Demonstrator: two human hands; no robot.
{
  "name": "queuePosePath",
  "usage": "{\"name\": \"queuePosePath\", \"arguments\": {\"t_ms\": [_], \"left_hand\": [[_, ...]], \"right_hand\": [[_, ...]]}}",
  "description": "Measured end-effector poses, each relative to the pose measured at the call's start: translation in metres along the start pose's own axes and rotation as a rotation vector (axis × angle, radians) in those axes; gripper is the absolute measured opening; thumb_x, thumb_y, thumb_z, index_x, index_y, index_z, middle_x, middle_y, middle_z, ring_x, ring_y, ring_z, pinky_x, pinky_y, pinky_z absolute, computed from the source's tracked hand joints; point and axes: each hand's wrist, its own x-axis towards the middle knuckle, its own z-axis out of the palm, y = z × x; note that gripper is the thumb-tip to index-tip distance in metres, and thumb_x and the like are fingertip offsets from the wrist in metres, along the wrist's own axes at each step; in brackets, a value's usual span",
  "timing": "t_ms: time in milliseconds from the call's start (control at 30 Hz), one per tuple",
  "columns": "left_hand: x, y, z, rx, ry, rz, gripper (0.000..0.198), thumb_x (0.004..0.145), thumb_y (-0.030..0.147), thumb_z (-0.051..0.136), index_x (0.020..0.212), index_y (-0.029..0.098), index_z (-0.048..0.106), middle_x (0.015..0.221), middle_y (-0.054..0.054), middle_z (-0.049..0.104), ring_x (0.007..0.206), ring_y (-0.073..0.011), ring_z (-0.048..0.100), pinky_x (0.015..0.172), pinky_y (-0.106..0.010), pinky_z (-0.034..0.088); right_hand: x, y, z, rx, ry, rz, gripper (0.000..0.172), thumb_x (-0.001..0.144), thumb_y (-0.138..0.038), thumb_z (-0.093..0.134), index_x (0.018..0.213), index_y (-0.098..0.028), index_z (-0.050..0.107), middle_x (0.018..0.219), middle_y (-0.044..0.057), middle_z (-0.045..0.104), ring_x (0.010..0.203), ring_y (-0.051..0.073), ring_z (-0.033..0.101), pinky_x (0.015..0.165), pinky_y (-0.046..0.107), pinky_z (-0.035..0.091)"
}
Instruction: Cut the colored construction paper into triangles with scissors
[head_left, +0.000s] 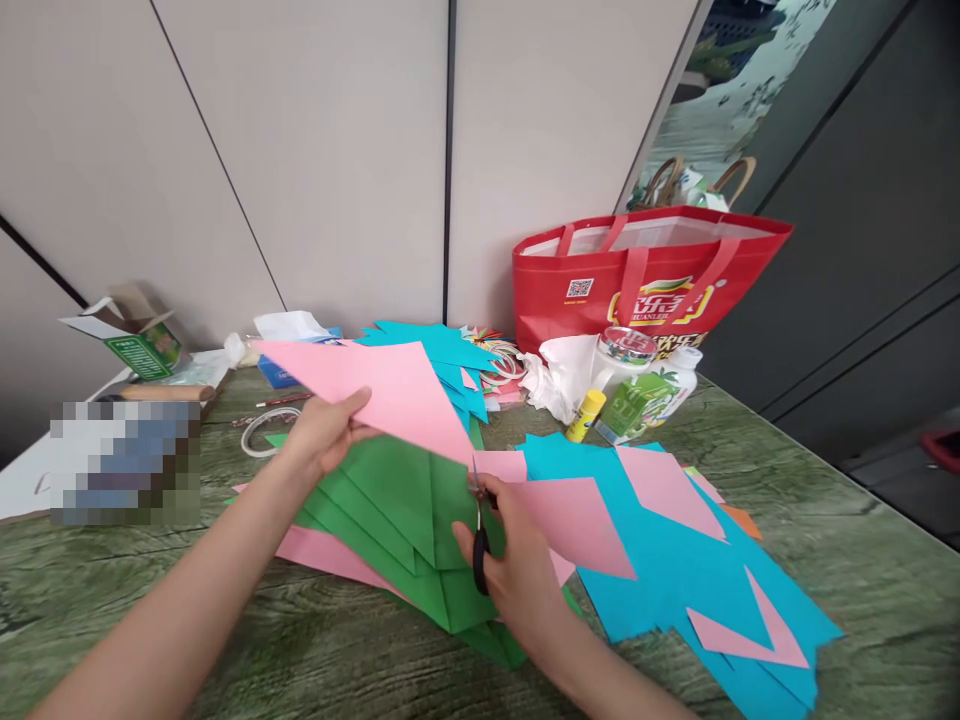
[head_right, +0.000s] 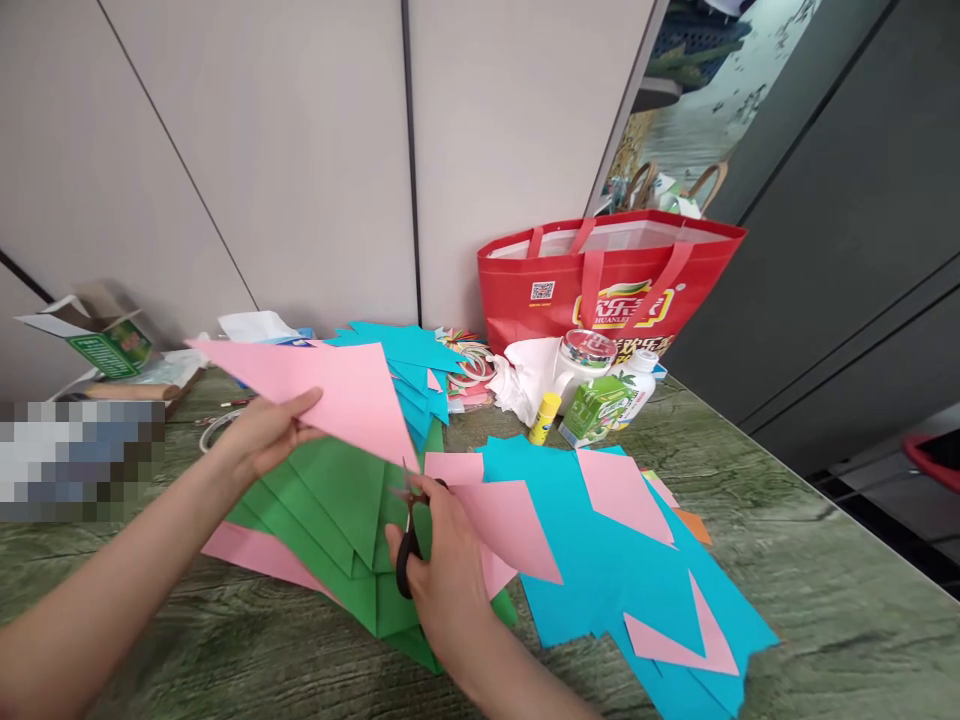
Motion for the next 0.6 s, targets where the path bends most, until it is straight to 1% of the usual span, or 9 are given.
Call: {"name": "queuePosePath", "arguments": {"t_ms": [100,200,267,333,400,433,467,533,600], "left_hand": [[0.03,0.017,0.026,0.022,-0.102,0.039,0.007,0.079,0.014,0.054,0.083,0.009,0.057,0.077,-0.01,0.068,0.068,-0.0174,0.066,0.06,-0.031,0.057],[0.055,0.023,0.041,0.104,-0.2,0.076,0.03,0.083,0.036,0.045,0.084,0.007,0.056,0.086,-0.017,0.066,0.079,-0.0214,0.065,0.068,-0.033,0.054],[0.067,0.02,0.042,0.215,-0.225,0.099,0.043,0.081,0.046,0.042,0.088,0.005,0.054,0.09,-0.022,0.064,0.078,-0.0239,0.065,0.067,-0.037,0.054],[0.073,0.014,0.034,0.372,-0.219,0.137,0.045,0.082,0.046,0.041,0.094,0.005,0.053,0.093,-0.021,0.062,0.075,-0.0224,0.065,0.065,-0.038,0.053],[0.072,0.006,0.022,0.568,-0.199,0.198,0.033,0.083,0.037,0.045,0.101,0.009,0.052,0.094,-0.013,0.062,0.073,-0.0177,0.063,0.063,-0.036,0.052],[0.068,0.003,0.014,0.679,-0.197,0.23,0.027,0.083,0.032,0.048,0.101,0.013,0.053,0.093,-0.007,0.062,0.072,-0.0157,0.061,0.063,-0.034,0.051],[0.062,0.0,0.007,0.789,-0.213,0.27,0.023,0.082,0.028,0.051,0.099,0.013,0.055,0.09,-0.005,0.062,0.072,-0.0154,0.06,0.064,-0.034,0.05],[0.045,-0.005,-0.009,0.995,-0.273,0.367,0.016,0.074,0.019,0.058,0.089,0.013,0.06,0.079,-0.004,0.063,0.073,-0.0194,0.06,0.068,-0.036,0.047],[0.023,-0.009,-0.024,1.173,-0.375,0.457,0.024,0.065,0.008,0.059,0.087,0.017,0.063,0.081,-0.005,0.065,0.08,-0.0235,0.059,0.072,-0.035,0.044]], "right_hand": [[0.001,0.005,0.0,-0.159,0.057,-0.155,0.043,0.072,-0.014,0.055,0.114,-0.019,0.044,0.103,0.011,0.057,0.095,0.025,0.054,0.079,0.041,0.048],[0.004,0.005,-0.001,-0.33,0.079,-0.248,0.042,0.073,-0.012,0.053,0.114,-0.018,0.045,0.104,0.013,0.055,0.101,0.028,0.051,0.079,0.045,0.047],[0.005,0.003,-0.003,-0.423,0.054,-0.231,0.041,0.074,-0.013,0.053,0.114,-0.017,0.046,0.102,0.014,0.055,0.1,0.029,0.051,0.075,0.045,0.049],[0.008,0.001,-0.005,-0.492,0.013,-0.186,0.04,0.074,-0.014,0.053,0.114,-0.016,0.046,0.1,0.014,0.055,0.097,0.03,0.052,0.07,0.044,0.052],[0.01,0.0,-0.008,-0.559,-0.023,-0.152,0.041,0.073,-0.013,0.053,0.114,-0.015,0.047,0.1,0.015,0.055,0.097,0.031,0.053,0.067,0.043,0.053],[0.011,0.0,-0.009,-0.592,-0.034,-0.142,0.042,0.073,-0.013,0.053,0.114,-0.015,0.047,0.1,0.015,0.055,0.097,0.031,0.052,0.067,0.043,0.053],[0.013,0.0,-0.011,-0.621,-0.038,-0.136,0.042,0.072,-0.012,0.053,0.114,-0.015,0.047,0.101,0.016,0.055,0.099,0.032,0.051,0.066,0.042,0.054],[0.016,0.0,-0.016,-0.665,-0.028,-0.125,0.044,0.072,-0.011,0.052,0.115,-0.016,0.046,0.104,0.015,0.053,0.102,0.032,0.05,0.062,0.04,0.055],[0.018,-0.001,-0.021,-0.695,0.012,-0.111,0.048,0.069,-0.009,0.051,0.115,-0.019,0.046,0.107,0.014,0.052,0.105,0.032,0.047,0.058,0.038,0.054]]}}
